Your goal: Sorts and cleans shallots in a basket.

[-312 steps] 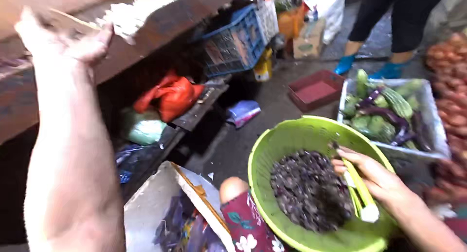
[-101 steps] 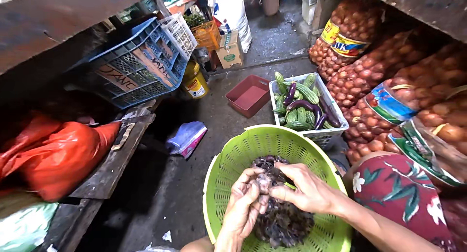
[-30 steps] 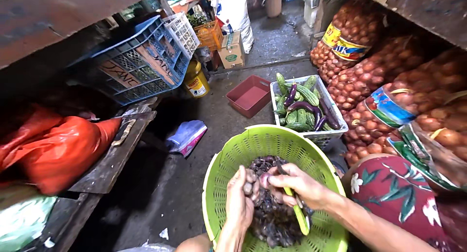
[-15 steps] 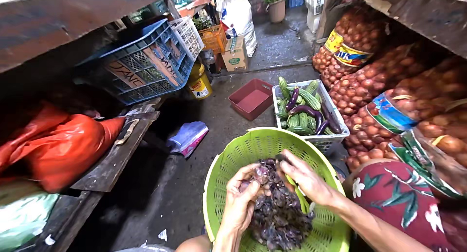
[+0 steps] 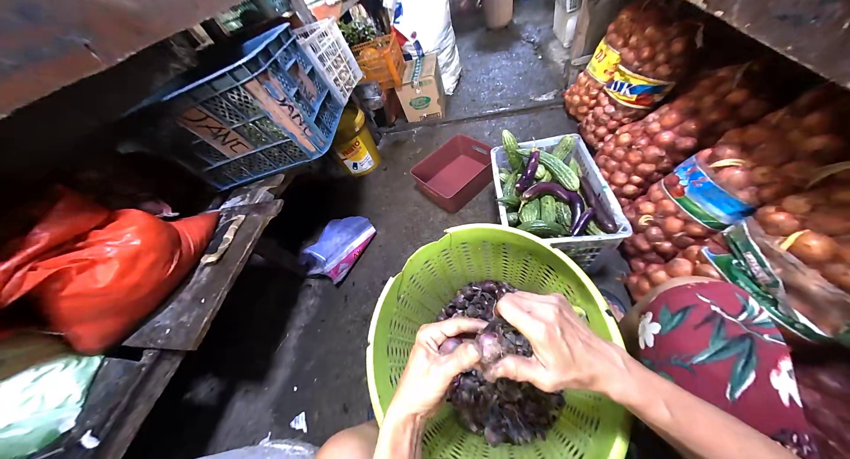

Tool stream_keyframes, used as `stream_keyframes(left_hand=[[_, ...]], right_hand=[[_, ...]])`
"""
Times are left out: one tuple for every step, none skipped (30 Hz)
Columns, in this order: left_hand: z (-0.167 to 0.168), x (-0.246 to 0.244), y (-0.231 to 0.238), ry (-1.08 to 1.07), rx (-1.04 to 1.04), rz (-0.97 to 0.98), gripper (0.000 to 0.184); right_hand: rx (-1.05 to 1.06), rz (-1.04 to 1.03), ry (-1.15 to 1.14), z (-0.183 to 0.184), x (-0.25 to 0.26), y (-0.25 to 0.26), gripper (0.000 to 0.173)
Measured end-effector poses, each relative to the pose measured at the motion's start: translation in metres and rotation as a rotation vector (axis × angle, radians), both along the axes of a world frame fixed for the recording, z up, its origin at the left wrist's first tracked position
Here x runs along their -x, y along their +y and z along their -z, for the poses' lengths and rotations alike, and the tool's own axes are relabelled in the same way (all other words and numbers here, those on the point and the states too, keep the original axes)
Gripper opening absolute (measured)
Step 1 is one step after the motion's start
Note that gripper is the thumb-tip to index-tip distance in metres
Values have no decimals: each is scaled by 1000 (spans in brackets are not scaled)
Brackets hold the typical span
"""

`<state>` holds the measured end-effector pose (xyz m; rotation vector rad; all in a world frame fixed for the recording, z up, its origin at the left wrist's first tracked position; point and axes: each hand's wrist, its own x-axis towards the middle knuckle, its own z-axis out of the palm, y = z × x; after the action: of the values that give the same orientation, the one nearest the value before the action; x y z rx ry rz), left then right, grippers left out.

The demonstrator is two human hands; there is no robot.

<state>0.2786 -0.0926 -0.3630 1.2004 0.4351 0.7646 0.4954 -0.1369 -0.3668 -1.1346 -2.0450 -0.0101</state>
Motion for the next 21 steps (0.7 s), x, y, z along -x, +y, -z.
stream_keyframes(left_hand=[[-1, 0, 0, -9, 12, 4, 30], [-2, 0, 0, -12, 18, 4, 30], [-3, -1, 0, -11, 23, -1, 30], [-4, -1, 0, -9, 26, -5, 30], [-4, -1, 0, -6, 29, -14, 30], [-5, -1, -1, -6, 33, -23, 30], [-6, -1, -1, -4, 40, -33, 31], [-6, -2, -2, -2, 46, -43, 31], [-6, -2, -3, -6, 48, -48, 31], [-5, -3, -4, -12, 44, -59, 31], [-4, -4, -5, -20, 32, -79, 32], [-2, -5, -4, -25, 7, -106, 32], [0, -6, -4, -32, -26, -134, 33], [2, -7, -3, -35, -71, -163, 34], [4, -8, -3, -35, -124, -195, 35], [6, -8, -1, -45, -174, -223, 36], [7, -9, 0, -62, -213, -255, 37], [9, -9, 2, -75, -237, -290, 38], [9, -8, 4, -94, -232, -325, 38], [8, -7, 6, -122, -201, -343, 39], [6, -5, 7, -162, -162, -336, 40]], right_hand=[[-35, 10, -1, 1, 1, 1, 69], [-59, 15, 0, 2, 1, 2, 66], [-73, 17, 1, 3, 1, 2, 65], [-81, 16, 1, 3, 1, 2, 64], [-89, 15, 5, 3, 1, 2, 63], [-94, 11, 12, 4, 1, 3, 62], [-95, 6, 22, 4, 1, 3, 61], [-93, -2, 40, 5, 2, 4, 61], [-88, -15, 62, 6, 2, 4, 59], [-82, -30, 87, 6, 2, 4, 58], [-75, -39, 114, 7, 3, 4, 56], [-72, -40, 134, 9, 4, 4, 53], [-65, -33, 145, 10, 6, 3, 52], [-51, -28, 153, 12, 7, 3, 50], [-22, -33, 164, 12, 9, 2, 49], [48, -61, 195, 12, 10, 1, 48], [187, -126, 264, 8, 11, -3, 47], [397, -233, 388, 2, 11, -6, 45], [619, -348, 555, -5, 11, -8, 42], [780, -421, 705, -10, 12, -9, 39], [838, -432, 802, -12, 11, -8, 38]])
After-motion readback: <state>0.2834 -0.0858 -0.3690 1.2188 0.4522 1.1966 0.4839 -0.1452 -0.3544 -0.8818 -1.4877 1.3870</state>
